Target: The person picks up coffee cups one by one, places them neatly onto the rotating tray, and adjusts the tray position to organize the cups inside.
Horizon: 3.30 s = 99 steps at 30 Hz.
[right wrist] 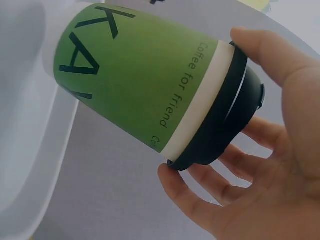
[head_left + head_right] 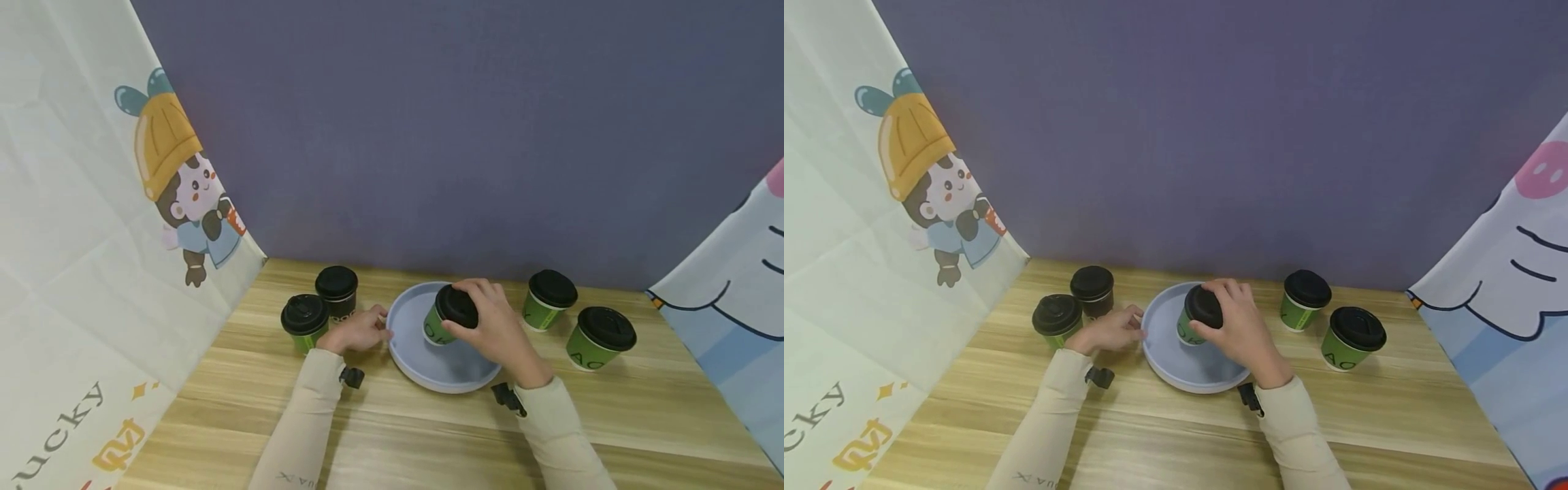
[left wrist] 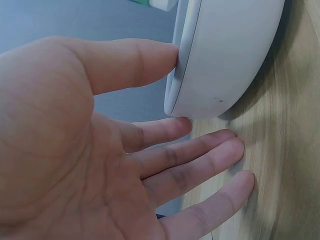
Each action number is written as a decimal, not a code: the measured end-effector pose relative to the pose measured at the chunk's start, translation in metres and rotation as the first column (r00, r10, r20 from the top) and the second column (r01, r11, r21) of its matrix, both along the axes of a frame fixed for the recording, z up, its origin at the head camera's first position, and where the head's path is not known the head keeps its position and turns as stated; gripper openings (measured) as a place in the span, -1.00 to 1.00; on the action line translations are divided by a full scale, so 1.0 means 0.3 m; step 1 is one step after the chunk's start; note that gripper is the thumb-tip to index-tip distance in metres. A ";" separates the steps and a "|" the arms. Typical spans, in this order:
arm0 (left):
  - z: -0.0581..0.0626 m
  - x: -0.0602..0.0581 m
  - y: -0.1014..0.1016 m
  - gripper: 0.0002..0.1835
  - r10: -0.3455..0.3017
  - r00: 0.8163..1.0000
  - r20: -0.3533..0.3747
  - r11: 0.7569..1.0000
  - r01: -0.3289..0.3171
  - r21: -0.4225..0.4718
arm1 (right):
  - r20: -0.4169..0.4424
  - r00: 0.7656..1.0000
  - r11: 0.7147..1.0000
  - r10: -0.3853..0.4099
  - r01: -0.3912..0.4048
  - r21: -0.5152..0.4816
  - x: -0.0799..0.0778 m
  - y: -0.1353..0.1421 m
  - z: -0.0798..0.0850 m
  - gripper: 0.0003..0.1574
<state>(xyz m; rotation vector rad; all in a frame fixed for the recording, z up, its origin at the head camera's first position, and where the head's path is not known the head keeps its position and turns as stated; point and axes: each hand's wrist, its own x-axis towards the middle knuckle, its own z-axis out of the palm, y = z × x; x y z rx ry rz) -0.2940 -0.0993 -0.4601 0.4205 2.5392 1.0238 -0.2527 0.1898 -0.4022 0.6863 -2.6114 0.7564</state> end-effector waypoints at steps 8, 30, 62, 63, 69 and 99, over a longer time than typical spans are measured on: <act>-0.003 -0.002 -0.006 -0.54 0.003 1.000 0.004 1.000 -0.003 0.015 | -0.028 0.999 0.999 0.031 -0.032 -0.023 0.003 -0.045 -0.022 -0.11; -0.003 -0.006 -0.015 -0.57 -0.009 1.000 0.017 1.000 0.009 0.024 | -0.028 0.996 0.996 0.084 -0.084 0.011 0.013 -0.118 -0.060 -0.14; -0.001 -0.007 -0.017 -0.51 -0.006 1.000 0.022 1.000 0.006 -0.007 | -0.017 0.988 0.987 0.155 -0.154 0.054 0.011 -0.154 -0.105 -0.16; -0.001 -0.008 -0.017 -0.50 -0.007 1.000 0.022 1.000 0.007 -0.010 | -0.024 0.987 0.986 0.156 -0.155 0.061 0.012 -0.156 -0.107 -0.16; -0.001 -0.009 -0.017 -0.47 -0.006 1.000 0.013 0.999 0.007 -0.036 | -0.037 0.985 0.983 0.168 -0.165 0.084 0.013 -0.163 -0.118 -0.21; 0.018 0.005 -0.029 0.05 -0.066 0.996 0.056 0.998 0.067 -0.014 | -0.018 0.987 0.983 0.161 -0.158 0.090 0.029 -0.170 -0.093 -0.26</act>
